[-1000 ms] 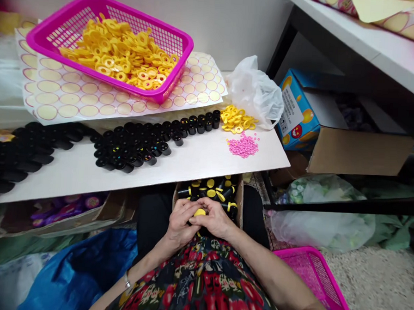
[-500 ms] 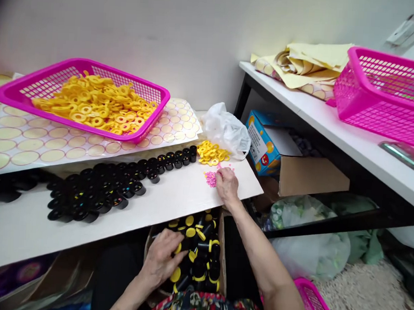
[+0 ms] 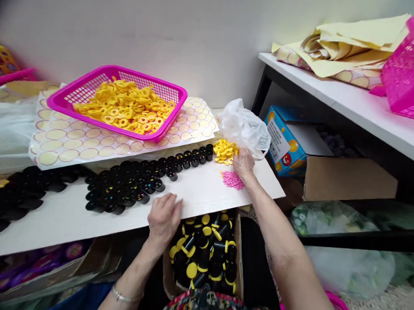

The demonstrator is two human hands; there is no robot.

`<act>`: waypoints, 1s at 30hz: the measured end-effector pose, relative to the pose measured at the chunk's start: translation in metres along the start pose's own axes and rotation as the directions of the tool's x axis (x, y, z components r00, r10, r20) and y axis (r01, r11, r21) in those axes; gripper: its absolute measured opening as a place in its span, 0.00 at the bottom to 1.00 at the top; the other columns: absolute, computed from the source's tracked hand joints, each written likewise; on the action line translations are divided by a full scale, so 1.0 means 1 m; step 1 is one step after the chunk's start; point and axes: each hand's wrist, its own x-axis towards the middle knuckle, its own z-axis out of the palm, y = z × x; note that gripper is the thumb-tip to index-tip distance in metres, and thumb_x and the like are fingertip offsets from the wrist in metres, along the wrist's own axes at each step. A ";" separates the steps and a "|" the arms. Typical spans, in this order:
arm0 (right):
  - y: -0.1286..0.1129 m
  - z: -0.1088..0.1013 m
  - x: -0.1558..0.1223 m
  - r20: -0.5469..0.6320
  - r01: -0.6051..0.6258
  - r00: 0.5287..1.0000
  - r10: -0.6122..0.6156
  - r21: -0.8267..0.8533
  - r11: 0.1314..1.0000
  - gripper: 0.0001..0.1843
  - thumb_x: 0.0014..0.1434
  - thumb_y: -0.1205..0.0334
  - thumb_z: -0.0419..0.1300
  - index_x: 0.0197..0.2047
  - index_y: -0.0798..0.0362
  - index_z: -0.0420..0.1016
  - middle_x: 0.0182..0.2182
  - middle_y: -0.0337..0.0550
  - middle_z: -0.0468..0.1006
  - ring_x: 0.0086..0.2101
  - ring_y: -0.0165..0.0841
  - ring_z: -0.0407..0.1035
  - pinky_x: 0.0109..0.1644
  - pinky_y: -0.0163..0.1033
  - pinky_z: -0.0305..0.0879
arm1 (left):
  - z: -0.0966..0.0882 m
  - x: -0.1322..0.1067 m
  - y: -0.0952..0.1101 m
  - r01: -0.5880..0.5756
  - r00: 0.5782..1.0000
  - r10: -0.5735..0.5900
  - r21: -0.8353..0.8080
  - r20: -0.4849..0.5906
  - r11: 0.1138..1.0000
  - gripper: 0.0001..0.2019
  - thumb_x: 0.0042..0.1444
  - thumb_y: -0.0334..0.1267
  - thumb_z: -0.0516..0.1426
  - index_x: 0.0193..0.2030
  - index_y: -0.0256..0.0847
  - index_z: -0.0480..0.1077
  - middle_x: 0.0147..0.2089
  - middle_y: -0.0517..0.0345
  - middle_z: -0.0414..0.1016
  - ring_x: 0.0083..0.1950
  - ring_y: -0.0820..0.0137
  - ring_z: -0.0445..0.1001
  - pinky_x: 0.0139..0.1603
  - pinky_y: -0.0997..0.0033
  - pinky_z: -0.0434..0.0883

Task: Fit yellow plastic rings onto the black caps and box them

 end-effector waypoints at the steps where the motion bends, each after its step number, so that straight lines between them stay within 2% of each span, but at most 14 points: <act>1: 0.002 0.000 0.000 -0.015 0.010 1.000 -0.009 0.023 1.000 0.09 0.52 0.65 0.50 0.34 0.56 0.70 0.33 0.48 0.71 0.35 0.36 0.62 0.37 0.38 0.56 | 0.003 0.013 -0.003 0.045 0.999 -0.046 0.095 0.000 0.994 0.07 0.56 0.32 0.52 0.40 0.36 0.70 0.42 0.46 0.72 0.40 0.63 0.66 0.41 0.63 0.66; 5: 0.010 -0.007 -0.007 -0.077 0.022 0.997 -0.014 0.110 0.994 0.07 0.51 0.66 0.48 0.26 0.53 0.66 0.26 0.42 0.68 0.29 0.33 0.60 0.33 0.37 0.53 | 0.014 0.054 -0.007 0.164 0.966 -0.224 0.363 0.132 0.918 0.09 0.56 0.36 0.51 0.38 0.35 0.70 0.45 0.41 0.69 0.47 0.54 0.62 0.40 0.57 0.61; 8: 0.015 -0.014 -0.018 -0.119 0.034 0.993 -0.017 0.150 0.988 0.07 0.51 0.65 0.48 0.24 0.52 0.63 0.25 0.40 0.67 0.27 0.32 0.58 0.32 0.37 0.52 | 0.020 0.070 -0.007 0.163 0.930 -0.282 0.424 0.234 0.891 0.10 0.55 0.37 0.49 0.36 0.35 0.70 0.40 0.40 0.69 0.48 0.51 0.60 0.40 0.56 0.58; 11: 0.019 -0.019 -0.027 -0.140 0.063 0.989 -0.042 0.151 0.986 0.07 0.51 0.64 0.49 0.25 0.52 0.65 0.28 0.41 0.68 0.29 0.32 0.59 0.33 0.37 0.53 | 0.025 0.074 -0.009 0.154 0.917 -0.289 0.425 0.274 0.892 0.10 0.55 0.35 0.49 0.36 0.35 0.70 0.39 0.41 0.69 0.48 0.51 0.60 0.41 0.55 0.57; 17: 0.027 -0.021 -0.028 -0.009 0.031 1.000 -0.030 0.188 0.982 0.11 0.51 0.60 0.51 0.31 0.54 0.73 0.31 0.44 0.73 0.33 0.35 0.64 0.38 0.38 0.58 | 0.033 0.076 -0.014 0.215 0.929 -0.304 0.363 0.210 0.907 0.08 0.53 0.36 0.50 0.35 0.37 0.68 0.37 0.43 0.70 0.47 0.52 0.60 0.41 0.56 0.56; 20: 0.034 -0.027 -0.028 -0.059 0.022 0.998 -0.009 0.238 0.971 0.12 0.50 0.62 0.50 0.34 0.55 0.74 0.33 0.46 0.73 0.35 0.36 0.65 0.40 0.38 0.60 | 0.034 0.077 -0.014 0.227 0.934 -0.298 0.316 0.199 0.921 0.08 0.51 0.38 0.52 0.35 0.37 0.67 0.37 0.43 0.70 0.47 0.52 0.60 0.42 0.56 0.57; 23: 0.046 -0.037 -0.037 -0.141 -0.040 0.987 0.081 0.271 0.962 0.10 0.49 0.64 0.50 0.30 0.55 0.72 0.31 0.45 0.72 0.33 0.34 0.65 0.41 0.38 0.61 | 0.034 0.077 -0.013 0.220 0.934 -0.287 0.292 0.213 0.931 0.08 0.51 0.38 0.52 0.33 0.37 0.68 0.38 0.43 0.70 0.48 0.51 0.59 0.42 0.54 0.57; 26: 0.061 -0.046 -0.054 -0.146 -0.090 0.979 0.141 0.309 0.947 0.08 0.49 0.65 0.51 0.26 0.54 0.71 0.28 0.43 0.70 0.31 0.33 0.65 0.39 0.38 0.61 | 0.030 0.075 -0.010 0.222 0.947 -0.271 0.260 0.173 0.940 0.07 0.51 0.37 0.52 0.34 0.37 0.69 0.37 0.43 0.70 0.48 0.52 0.60 0.43 0.54 0.57; 30: 0.075 -0.049 -0.074 -0.041 0.006 0.999 0.009 0.360 0.933 0.07 0.49 0.63 0.54 0.28 0.54 0.73 0.29 0.42 0.72 0.33 0.34 0.66 0.41 0.38 0.61 | 0.026 0.067 0.003 0.176 0.973 -0.190 0.116 0.129 0.978 0.07 0.50 0.36 0.53 0.35 0.38 0.70 0.36 0.48 0.72 0.45 0.56 0.62 0.43 0.57 0.59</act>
